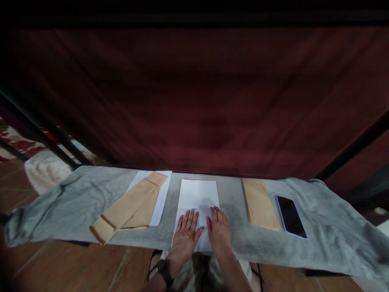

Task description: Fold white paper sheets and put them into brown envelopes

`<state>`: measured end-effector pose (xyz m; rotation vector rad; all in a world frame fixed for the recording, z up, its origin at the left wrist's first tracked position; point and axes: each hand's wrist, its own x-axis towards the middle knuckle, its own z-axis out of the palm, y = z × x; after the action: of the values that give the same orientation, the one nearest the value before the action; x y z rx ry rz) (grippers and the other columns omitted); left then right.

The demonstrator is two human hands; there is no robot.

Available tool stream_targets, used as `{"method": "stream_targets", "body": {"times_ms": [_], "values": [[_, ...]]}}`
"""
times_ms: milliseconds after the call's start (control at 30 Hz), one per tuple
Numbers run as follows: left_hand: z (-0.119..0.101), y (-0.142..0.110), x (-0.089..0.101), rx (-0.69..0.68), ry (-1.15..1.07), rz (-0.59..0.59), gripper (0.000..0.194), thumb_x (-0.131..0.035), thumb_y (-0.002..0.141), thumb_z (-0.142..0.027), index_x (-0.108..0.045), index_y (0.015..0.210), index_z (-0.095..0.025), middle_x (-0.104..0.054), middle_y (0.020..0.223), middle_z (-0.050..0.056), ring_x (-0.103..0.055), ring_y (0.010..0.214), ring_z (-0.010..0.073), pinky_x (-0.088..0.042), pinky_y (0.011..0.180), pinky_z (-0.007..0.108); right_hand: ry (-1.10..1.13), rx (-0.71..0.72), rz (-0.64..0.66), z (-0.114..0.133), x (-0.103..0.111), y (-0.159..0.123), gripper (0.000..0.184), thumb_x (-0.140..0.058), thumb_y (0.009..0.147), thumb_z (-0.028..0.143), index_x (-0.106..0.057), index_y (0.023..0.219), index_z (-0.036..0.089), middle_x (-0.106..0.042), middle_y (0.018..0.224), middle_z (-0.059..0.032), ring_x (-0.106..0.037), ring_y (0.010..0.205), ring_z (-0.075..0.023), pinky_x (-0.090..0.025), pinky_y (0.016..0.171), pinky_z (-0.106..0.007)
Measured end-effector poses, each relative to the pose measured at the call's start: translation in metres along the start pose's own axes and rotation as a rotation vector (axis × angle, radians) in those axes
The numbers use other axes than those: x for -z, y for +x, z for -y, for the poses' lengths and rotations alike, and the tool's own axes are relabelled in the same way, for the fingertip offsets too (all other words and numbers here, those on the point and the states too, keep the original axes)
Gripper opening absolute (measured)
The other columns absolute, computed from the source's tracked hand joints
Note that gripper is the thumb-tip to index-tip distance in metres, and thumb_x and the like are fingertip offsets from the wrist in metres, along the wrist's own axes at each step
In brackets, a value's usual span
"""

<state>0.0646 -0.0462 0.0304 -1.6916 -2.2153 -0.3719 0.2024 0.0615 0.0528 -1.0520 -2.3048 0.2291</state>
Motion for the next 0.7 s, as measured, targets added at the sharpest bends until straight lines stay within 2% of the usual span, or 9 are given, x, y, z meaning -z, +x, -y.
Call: {"method": "stream_targets", "body": {"times_ms": [67,133,233,367,500,567,700], "values": [[-0.002,0.007,-0.001,-0.009,-0.023,0.025,0.057,-0.039,0.102,-0.040,-0.035,0.156,-0.021,-0.043,0.158,0.009,-0.040,0.146,0.0256,-0.038,0.116,0.049,0.024,0.147,0.063,0.015,-0.014,0.004,0.045,-0.034,0.104,0.034,-0.054,0.141,0.019,-0.056,0.146,-0.0117,-0.051,0.135,-0.0237,-0.045,0.109,-0.041],[-0.001,0.011,-0.003,-0.021,-0.038,0.040,0.055,-0.037,0.102,-0.033,-0.034,0.156,-0.022,-0.042,0.159,0.007,-0.039,0.147,0.0236,-0.037,0.117,0.047,-0.027,0.198,0.105,0.021,-0.024,0.004,0.046,-0.035,0.104,0.032,-0.052,0.144,0.019,-0.050,0.153,-0.0111,-0.045,0.141,-0.0241,-0.040,0.114,-0.044],[0.005,0.009,-0.006,-0.003,-0.032,0.030,0.057,-0.037,0.101,-0.029,-0.032,0.157,-0.020,-0.041,0.159,0.009,-0.038,0.147,0.0231,-0.037,0.117,0.047,-0.130,0.192,0.116,0.013,-0.029,-0.002,0.048,-0.041,0.103,0.032,-0.049,0.148,0.018,-0.046,0.156,-0.0124,-0.041,0.144,-0.0265,-0.035,0.116,-0.048],[0.025,0.005,-0.005,0.086,-0.009,-0.008,0.056,-0.037,0.101,-0.030,-0.036,0.155,-0.018,-0.043,0.158,0.011,-0.041,0.145,0.0246,-0.039,0.116,0.048,-0.215,0.163,0.070,-0.006,-0.023,-0.011,0.053,-0.045,0.102,0.033,-0.043,0.152,0.017,-0.038,0.160,-0.0155,-0.039,0.145,-0.0289,-0.034,0.116,-0.049],[0.037,0.025,0.003,0.210,-0.001,-0.026,0.060,-0.037,0.101,-0.041,-0.042,0.151,-0.008,-0.050,0.150,0.020,-0.041,0.144,0.0337,-0.031,0.119,0.058,-0.249,0.150,0.049,-0.010,-0.020,-0.013,0.055,-0.045,0.102,0.034,-0.039,0.154,0.018,-0.035,0.161,-0.0157,-0.040,0.145,-0.0295,-0.033,0.117,-0.050],[0.026,0.047,0.004,0.207,-0.030,-0.008,0.061,-0.035,0.102,-0.042,-0.043,0.150,-0.004,-0.046,0.153,0.022,-0.036,0.147,0.0346,-0.029,0.121,0.058,-0.260,0.155,0.049,-0.009,-0.020,-0.012,0.056,-0.045,0.102,0.037,-0.040,0.154,0.018,-0.036,0.161,-0.0159,-0.040,0.145,-0.0299,-0.033,0.117,-0.050],[-0.016,0.095,-0.009,0.003,-0.207,0.127,0.057,-0.031,0.104,-0.042,-0.040,0.153,-0.015,-0.037,0.161,0.010,-0.030,0.151,0.0252,-0.030,0.122,0.047,-0.267,0.176,0.075,-0.005,-0.020,-0.013,0.049,-0.043,0.101,0.032,-0.051,0.146,0.015,-0.046,0.155,-0.0167,-0.041,0.144,-0.0312,-0.031,0.118,-0.051]]}}
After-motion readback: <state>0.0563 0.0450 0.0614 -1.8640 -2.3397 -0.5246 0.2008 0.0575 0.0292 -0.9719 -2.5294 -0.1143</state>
